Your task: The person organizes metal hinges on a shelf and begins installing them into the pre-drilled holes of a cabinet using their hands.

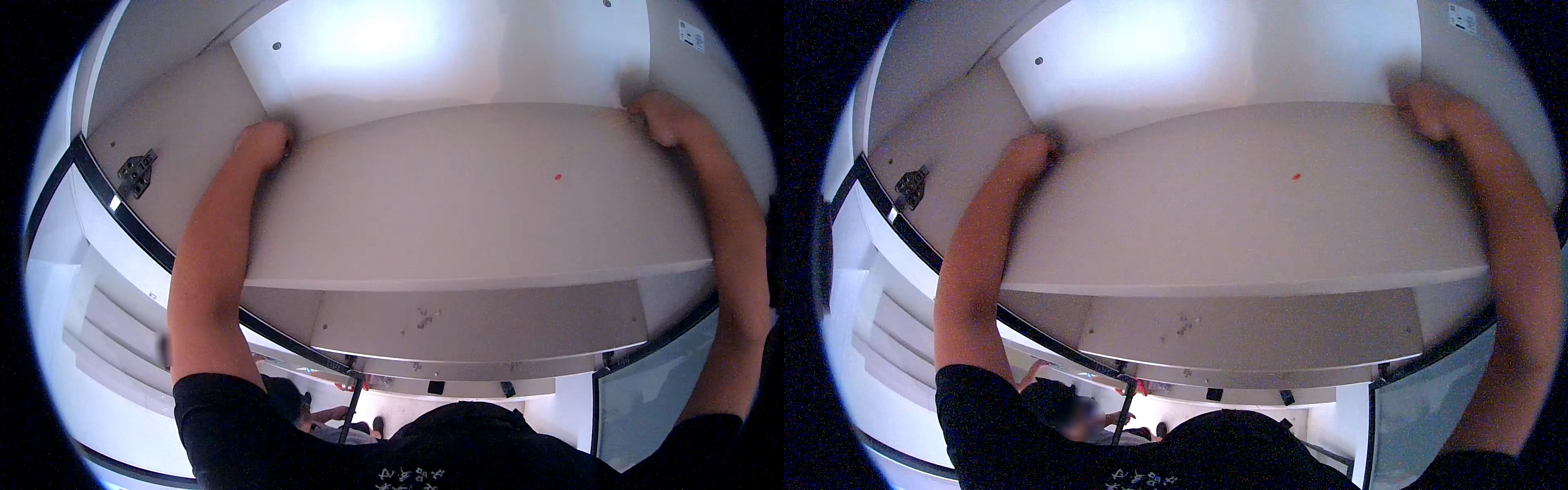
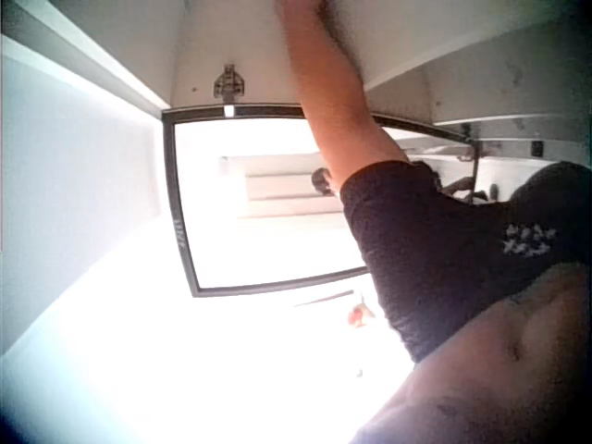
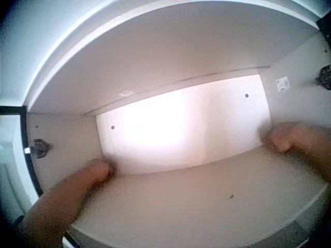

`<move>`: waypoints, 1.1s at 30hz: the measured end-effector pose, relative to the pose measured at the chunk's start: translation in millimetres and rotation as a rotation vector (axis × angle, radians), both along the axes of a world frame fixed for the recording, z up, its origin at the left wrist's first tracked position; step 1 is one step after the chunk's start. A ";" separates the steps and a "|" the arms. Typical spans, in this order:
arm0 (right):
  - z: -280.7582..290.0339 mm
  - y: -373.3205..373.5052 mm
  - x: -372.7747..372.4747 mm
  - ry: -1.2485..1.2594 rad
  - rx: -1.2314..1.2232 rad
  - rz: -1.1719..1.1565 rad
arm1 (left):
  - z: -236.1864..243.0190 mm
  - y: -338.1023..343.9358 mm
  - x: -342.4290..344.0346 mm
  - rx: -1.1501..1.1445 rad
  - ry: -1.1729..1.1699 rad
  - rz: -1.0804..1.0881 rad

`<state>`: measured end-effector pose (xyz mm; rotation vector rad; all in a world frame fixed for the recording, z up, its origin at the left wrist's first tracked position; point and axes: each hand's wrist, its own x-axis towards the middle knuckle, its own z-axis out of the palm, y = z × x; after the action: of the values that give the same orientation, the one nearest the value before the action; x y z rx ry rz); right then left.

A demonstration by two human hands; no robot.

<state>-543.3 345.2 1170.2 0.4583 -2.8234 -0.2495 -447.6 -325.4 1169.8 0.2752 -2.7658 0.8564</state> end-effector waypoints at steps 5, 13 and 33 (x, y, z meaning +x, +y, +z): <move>0.4 4.7 -8.9 -0.015 0.053 -0.099 | 7.7 4.5 -7.2 0.138 0.021 -0.004; 6.9 -8.6 8.9 -0.034 -0.018 -0.016 | 6.0 -16.9 -8.9 0.118 0.025 0.014; 9.8 1.4 13.4 0.044 0.079 -0.125 | 17.6 22.5 12.9 0.132 -0.123 -0.040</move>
<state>-529.8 346.6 1180.0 0.2885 -2.8106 -0.3926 -434.8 -302.9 1187.4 0.1957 -2.9365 0.7048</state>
